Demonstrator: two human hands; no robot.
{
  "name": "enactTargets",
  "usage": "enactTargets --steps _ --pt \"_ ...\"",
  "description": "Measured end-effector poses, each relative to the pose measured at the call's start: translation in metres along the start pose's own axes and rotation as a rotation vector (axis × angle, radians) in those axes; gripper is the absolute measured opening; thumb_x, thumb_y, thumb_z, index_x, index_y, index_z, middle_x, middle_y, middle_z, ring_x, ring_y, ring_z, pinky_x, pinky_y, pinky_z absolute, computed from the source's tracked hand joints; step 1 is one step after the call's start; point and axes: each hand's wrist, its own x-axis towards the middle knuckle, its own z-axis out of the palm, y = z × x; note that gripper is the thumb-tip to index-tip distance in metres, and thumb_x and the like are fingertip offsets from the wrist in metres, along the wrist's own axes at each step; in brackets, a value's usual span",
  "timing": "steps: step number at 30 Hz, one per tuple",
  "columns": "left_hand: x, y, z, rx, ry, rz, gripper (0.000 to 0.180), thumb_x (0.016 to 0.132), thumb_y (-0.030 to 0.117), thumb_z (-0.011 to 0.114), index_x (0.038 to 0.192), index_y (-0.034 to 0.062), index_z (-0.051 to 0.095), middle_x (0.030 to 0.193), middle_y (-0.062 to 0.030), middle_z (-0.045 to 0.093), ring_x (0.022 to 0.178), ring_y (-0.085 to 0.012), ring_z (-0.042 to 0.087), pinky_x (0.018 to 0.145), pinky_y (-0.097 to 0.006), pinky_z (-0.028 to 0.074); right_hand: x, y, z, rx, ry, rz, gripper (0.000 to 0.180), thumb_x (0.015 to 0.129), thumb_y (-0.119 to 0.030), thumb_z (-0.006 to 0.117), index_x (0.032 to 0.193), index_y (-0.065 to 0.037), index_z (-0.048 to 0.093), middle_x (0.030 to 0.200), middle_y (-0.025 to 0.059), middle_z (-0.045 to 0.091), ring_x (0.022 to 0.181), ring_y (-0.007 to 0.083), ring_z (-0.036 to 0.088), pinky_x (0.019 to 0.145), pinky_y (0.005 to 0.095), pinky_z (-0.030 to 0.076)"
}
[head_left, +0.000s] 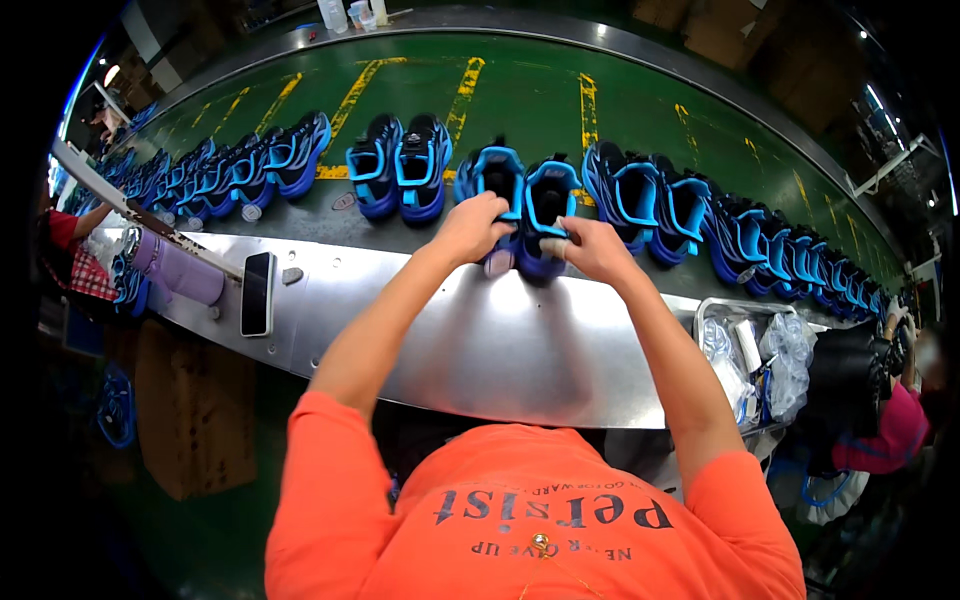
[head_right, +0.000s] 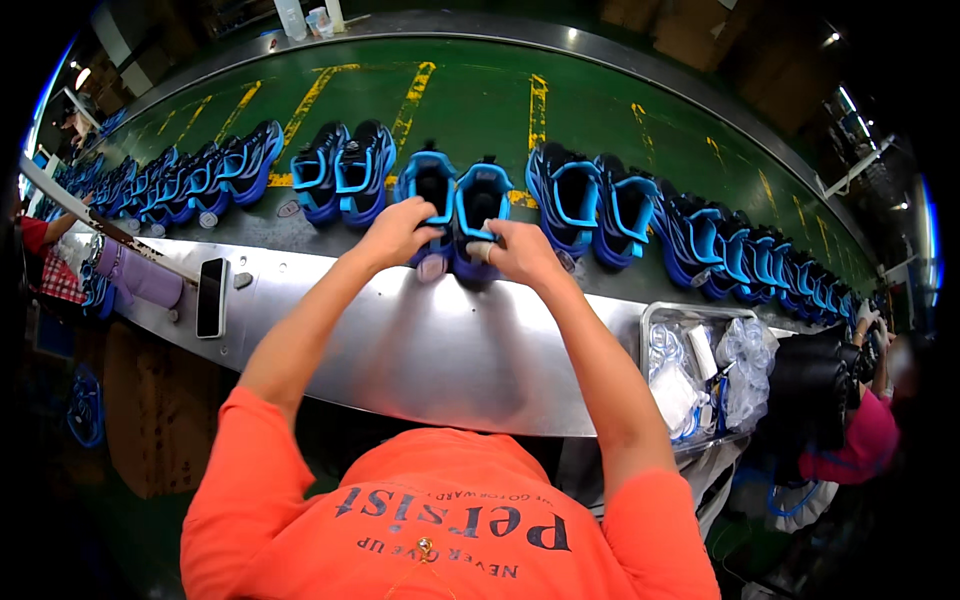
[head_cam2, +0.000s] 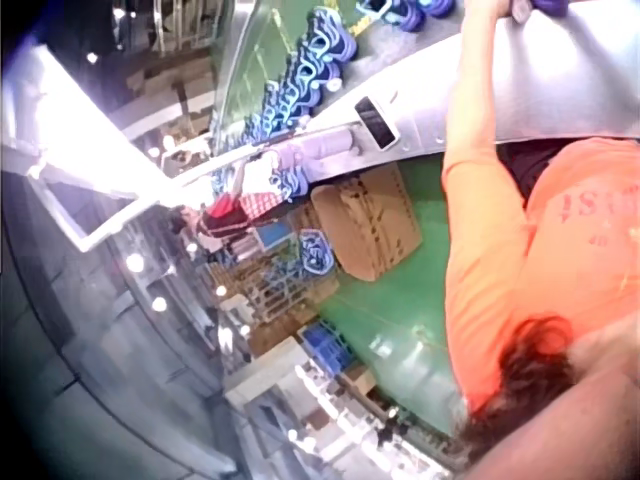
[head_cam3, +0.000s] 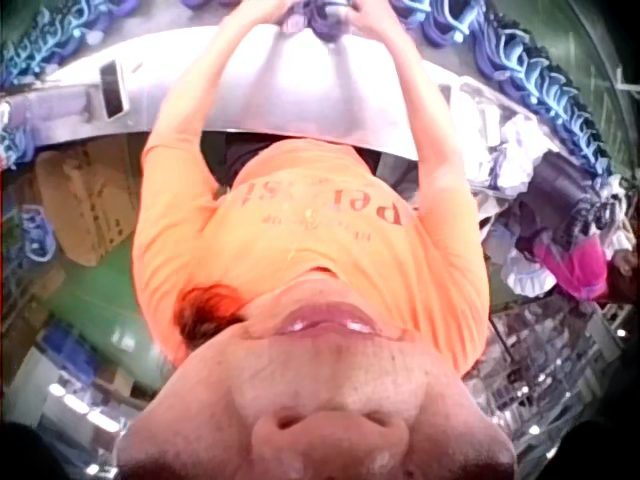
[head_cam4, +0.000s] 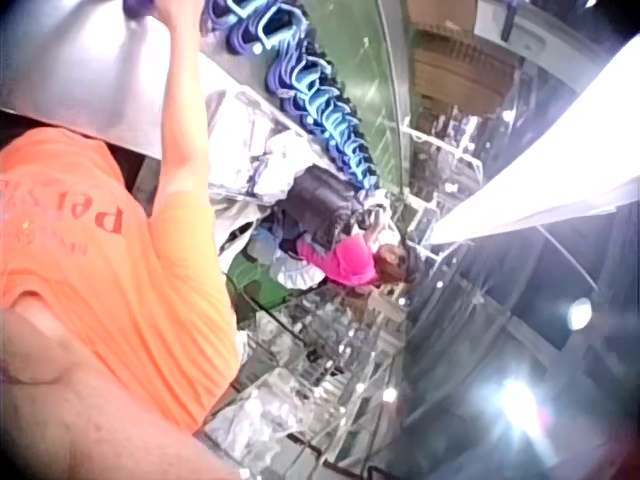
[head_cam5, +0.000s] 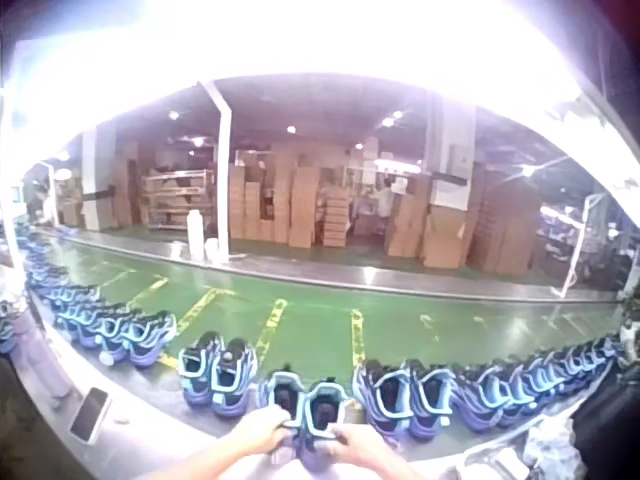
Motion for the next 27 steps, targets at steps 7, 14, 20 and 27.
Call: enactTargets --steps 7,14,20,27 --pt "-0.17 0.118 -0.065 -0.34 -0.383 -0.054 0.017 0.082 0.017 0.069 0.09 0.0039 0.062 0.088 -0.0139 0.056 0.087 -0.0351 0.057 0.076 -0.042 0.048 -0.172 -0.039 0.005 0.144 -0.233 -0.216 0.031 0.078 -0.026 0.081 0.099 -0.007 0.068 0.077 0.0122 0.062 0.067 0.026 0.059 0.061 0.0332 0.046" --pt "-0.197 0.145 -0.084 -0.174 -0.092 -0.259 0.039 0.078 0.009 0.075 0.115 0.0036 0.064 0.106 -0.0094 0.064 0.092 -0.0245 0.064 0.077 -0.036 0.053 -0.197 -0.063 -0.02 0.069 0.017 -0.147 0.047 0.078 -0.016 0.078 0.124 -0.015 0.065 0.091 0.0092 0.061 0.077 0.0284 0.06 0.07 0.0372 0.051" --pt "-0.15 0.124 -0.043 -0.016 0.112 -0.011 0.034 0.078 0.002 0.07 0.11 0.0039 0.061 0.102 -0.0123 0.063 0.089 -0.0328 0.063 0.076 -0.04 0.05 -0.132 -0.044 0.02 -0.103 0.27 -0.431 0.049 0.077 -0.011 0.076 0.124 -0.011 0.064 0.105 0.0123 0.066 0.097 0.0292 0.064 0.081 0.0357 0.051" --pt "-0.158 0.142 -0.033 -0.097 0.086 -0.14 0.034 0.078 -0.005 0.063 0.109 0.0075 0.065 0.103 -0.0136 0.061 0.089 -0.0348 0.063 0.074 -0.038 0.051 -0.142 -0.038 0.023 0.129 0.074 -0.073 0.035 0.084 -0.005 0.069 0.119 -0.008 0.066 0.104 0.0132 0.069 0.088 0.0281 0.067 0.08 0.0336 0.053"
